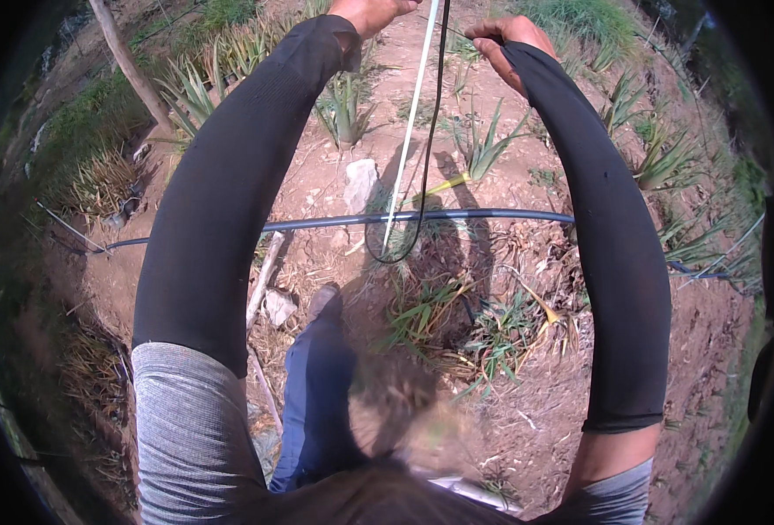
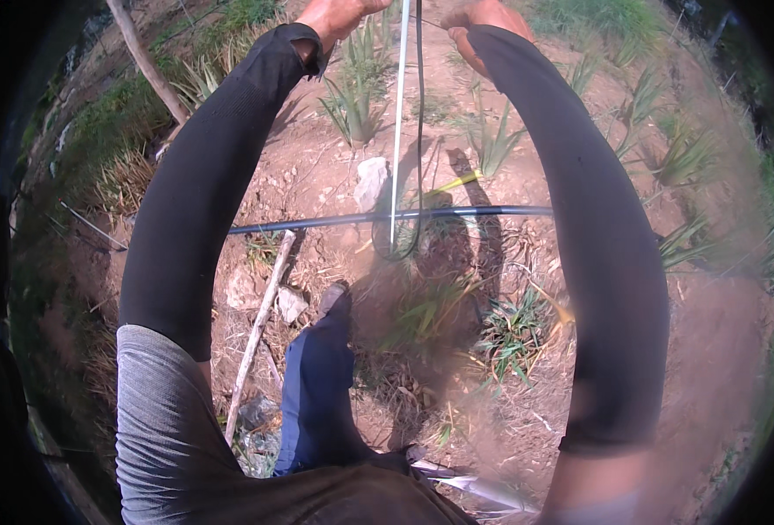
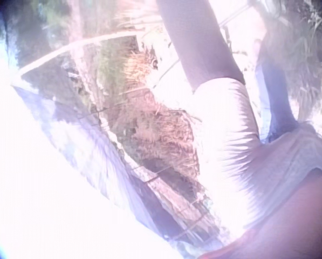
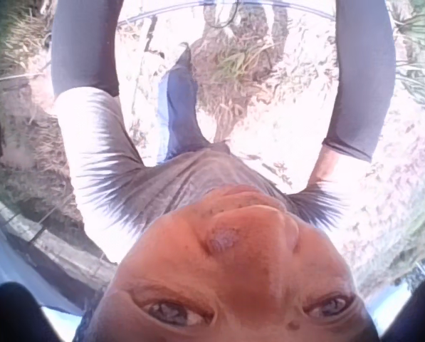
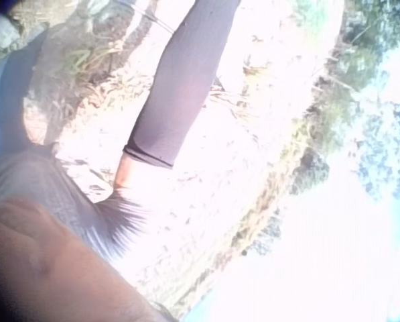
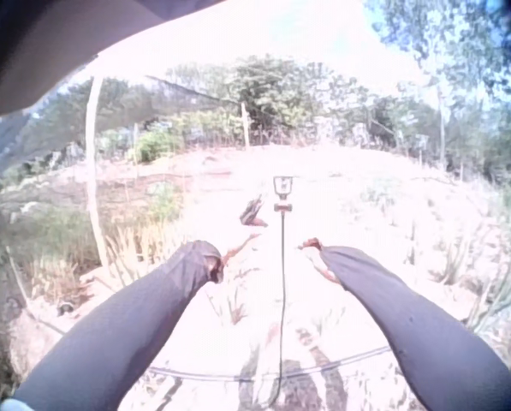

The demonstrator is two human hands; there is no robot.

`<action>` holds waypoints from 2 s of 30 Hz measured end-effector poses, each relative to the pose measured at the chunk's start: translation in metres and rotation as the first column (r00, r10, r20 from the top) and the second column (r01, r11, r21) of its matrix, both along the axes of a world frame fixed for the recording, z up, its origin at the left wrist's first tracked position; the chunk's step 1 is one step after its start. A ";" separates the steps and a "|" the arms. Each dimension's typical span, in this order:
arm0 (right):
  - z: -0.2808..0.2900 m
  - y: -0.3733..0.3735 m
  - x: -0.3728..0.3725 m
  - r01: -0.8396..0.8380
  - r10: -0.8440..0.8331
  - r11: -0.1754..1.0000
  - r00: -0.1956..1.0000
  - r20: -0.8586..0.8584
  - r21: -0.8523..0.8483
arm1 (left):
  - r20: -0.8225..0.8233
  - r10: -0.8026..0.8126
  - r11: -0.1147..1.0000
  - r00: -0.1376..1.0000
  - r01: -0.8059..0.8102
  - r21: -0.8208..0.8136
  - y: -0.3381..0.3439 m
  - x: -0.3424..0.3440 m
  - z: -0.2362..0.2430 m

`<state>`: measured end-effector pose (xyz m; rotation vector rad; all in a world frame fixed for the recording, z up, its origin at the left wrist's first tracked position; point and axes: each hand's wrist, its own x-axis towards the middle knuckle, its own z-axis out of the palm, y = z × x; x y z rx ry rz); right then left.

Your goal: The person repairs a drip irrigation system in a field of agave plants. They repeatedly locate leaks in the black tubing, cut out damaged sections, and insert white connector pieces to join the ends. The person walks between plants to access different leak points and secures each repair by hand.

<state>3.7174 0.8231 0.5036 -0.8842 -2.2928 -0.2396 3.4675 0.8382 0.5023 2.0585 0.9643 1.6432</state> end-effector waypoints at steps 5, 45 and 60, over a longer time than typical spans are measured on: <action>0.006 0.017 -0.019 0.047 -0.047 0.999 0.995 0.084 0.000 | -0.222 0.062 0.997 0.973 -0.069 -0.026 0.005 0.003 0.006; -0.039 -0.015 -0.044 -0.104 -0.068 0.884 0.936 -0.345 -0.456 | 0.626 -0.334 0.546 0.704 0.687 -0.481 -0.065 0.022 -0.039; -0.043 -0.014 -0.033 -0.032 -0.122 0.875 0.951 -0.284 -0.483 | 0.580 0.048 0.765 0.813 0.344 -0.545 -0.060 0.044 -0.054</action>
